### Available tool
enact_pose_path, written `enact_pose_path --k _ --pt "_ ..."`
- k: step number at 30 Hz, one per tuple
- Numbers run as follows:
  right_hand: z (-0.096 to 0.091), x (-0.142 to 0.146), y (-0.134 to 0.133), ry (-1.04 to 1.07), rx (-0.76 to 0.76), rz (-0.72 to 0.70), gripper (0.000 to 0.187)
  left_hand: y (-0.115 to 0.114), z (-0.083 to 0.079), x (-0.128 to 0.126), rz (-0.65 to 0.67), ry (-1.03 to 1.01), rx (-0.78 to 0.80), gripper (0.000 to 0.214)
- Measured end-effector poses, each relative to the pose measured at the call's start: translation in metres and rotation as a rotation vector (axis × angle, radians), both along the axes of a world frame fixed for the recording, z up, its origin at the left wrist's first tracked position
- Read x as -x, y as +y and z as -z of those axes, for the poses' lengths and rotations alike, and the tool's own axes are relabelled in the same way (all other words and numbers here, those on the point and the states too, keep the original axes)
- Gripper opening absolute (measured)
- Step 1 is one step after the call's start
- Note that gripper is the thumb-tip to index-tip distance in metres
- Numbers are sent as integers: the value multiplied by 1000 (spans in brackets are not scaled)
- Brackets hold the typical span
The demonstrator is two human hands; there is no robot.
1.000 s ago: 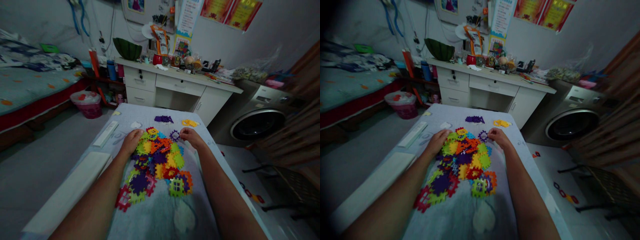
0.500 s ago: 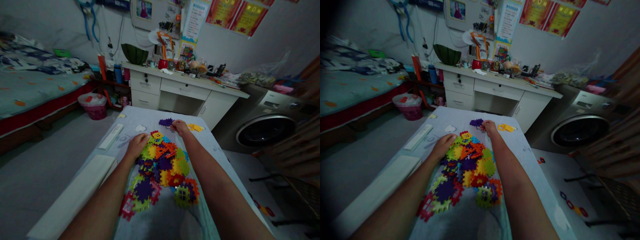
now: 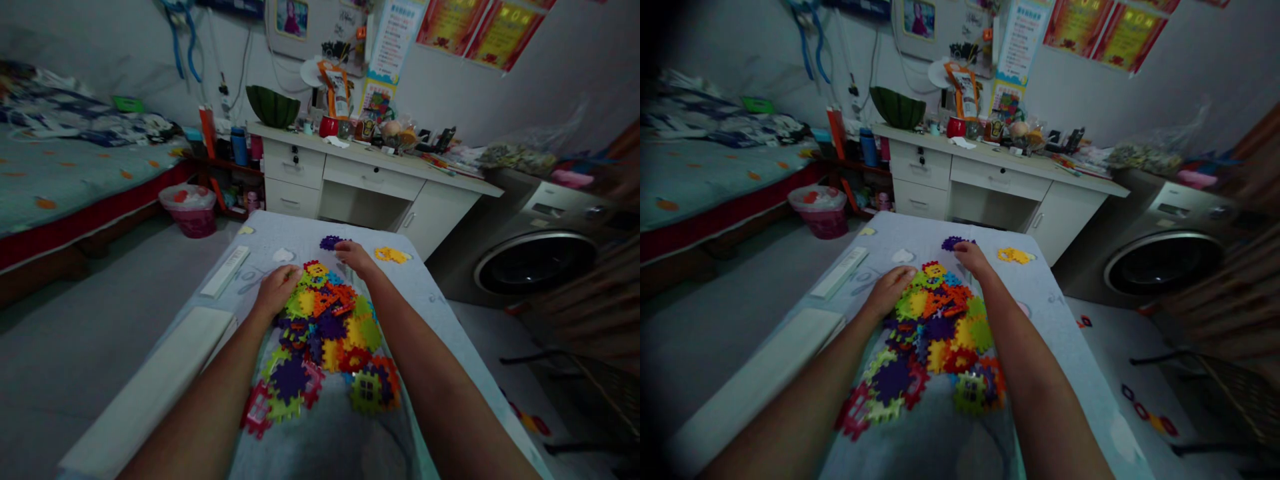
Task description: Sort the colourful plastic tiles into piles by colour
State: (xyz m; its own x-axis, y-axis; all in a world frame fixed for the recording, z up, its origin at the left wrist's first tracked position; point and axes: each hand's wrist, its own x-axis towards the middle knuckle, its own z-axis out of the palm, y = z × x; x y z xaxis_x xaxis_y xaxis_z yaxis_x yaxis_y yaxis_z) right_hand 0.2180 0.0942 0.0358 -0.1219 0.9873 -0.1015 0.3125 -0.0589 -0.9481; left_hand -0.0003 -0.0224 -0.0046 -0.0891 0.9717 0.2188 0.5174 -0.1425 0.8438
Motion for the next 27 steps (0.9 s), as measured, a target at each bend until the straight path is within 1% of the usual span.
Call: enact_pose_path --k 3,5,7,9,11,13,15,18,21,24,27 --pt "-2 8 -10 -275 -109 -316 28 0 1 0 2 0 3 42" --pt "-3 16 -13 -416 -180 -472 35 0 1 0 6 -25 -4 43" --pt "-3 25 -15 -534 -236 -568 40 0 1 1 3 -52 -11 45" --pt "-4 29 -16 -596 -269 -624 42 1 2 1 1 -71 -20 46" --pt "-5 30 -17 -598 -283 -646 42 2 4 2 6 -81 -32 46" --pt "-7 28 -20 -535 -271 -645 38 3 5 3 12 -84 -45 46" --pt "-9 26 -25 -409 -236 -649 33 3 5 3 13 -70 -38 46" --pt "-14 25 -36 -195 -138 -706 30 2 2 2 34 -22 23 46" --pt "-19 25 -48 -49 -36 -730 27 0 -3 1 66 0 56 46" --pt "-25 14 -58 46 -19 -642 25 -1 -4 2 106 -11 70 44" --pt "-30 -14 -63 77 -113 -447 22 -1 -2 2 141 -14 101 43"
